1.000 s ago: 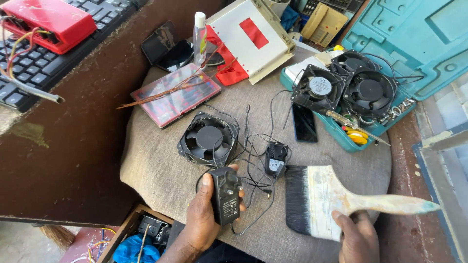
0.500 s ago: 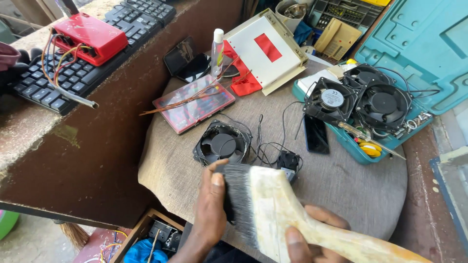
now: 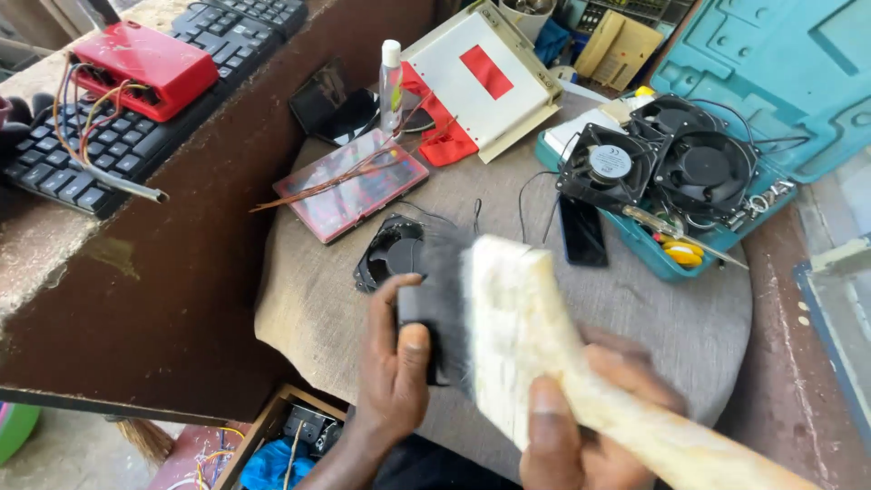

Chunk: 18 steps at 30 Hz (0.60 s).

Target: The person cleans a black power adapter and a smaller black power brick using a large brush. They hold the adapters in one hand and brush the surfaces and crevices with the other, occasionally rotating the items to access different sides.

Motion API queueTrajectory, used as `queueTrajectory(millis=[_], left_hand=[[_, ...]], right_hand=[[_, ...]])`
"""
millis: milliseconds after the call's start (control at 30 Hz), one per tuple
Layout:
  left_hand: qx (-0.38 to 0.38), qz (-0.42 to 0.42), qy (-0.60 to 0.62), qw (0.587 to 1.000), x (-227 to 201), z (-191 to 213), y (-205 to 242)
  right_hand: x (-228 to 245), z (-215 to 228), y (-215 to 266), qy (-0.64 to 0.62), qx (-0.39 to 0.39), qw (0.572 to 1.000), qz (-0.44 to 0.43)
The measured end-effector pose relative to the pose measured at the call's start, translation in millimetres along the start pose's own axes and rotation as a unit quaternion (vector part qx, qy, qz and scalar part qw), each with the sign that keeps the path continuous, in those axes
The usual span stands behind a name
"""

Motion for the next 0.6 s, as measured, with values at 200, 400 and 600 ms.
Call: queueTrajectory(millis=[200,400,600], left_hand=[[-0.049,0.055,0.164,0.984,11,16,-19],[-0.019,0.030,0.027,0.999,5,0,-11],[-0.037,0.102,0.228,0.967,34,-1,-22]], right_hand=[[-67,28,57,0.036,0.071,0.981,-0.179],[-10,-1,20,0.001,-0.079,0.996,-0.036],[-27,7,60,-0.010,-0.076,0.996,-0.052]])
Point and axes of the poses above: each hand's wrist, its own y-axis away from the middle knuckle, its own z-axis out of the back of the hand, x = y × z, the point moved 10 cm from there along -y, towards the middle knuckle, and after that the axes turned 5 degrees about z, right-handed, at the moved point
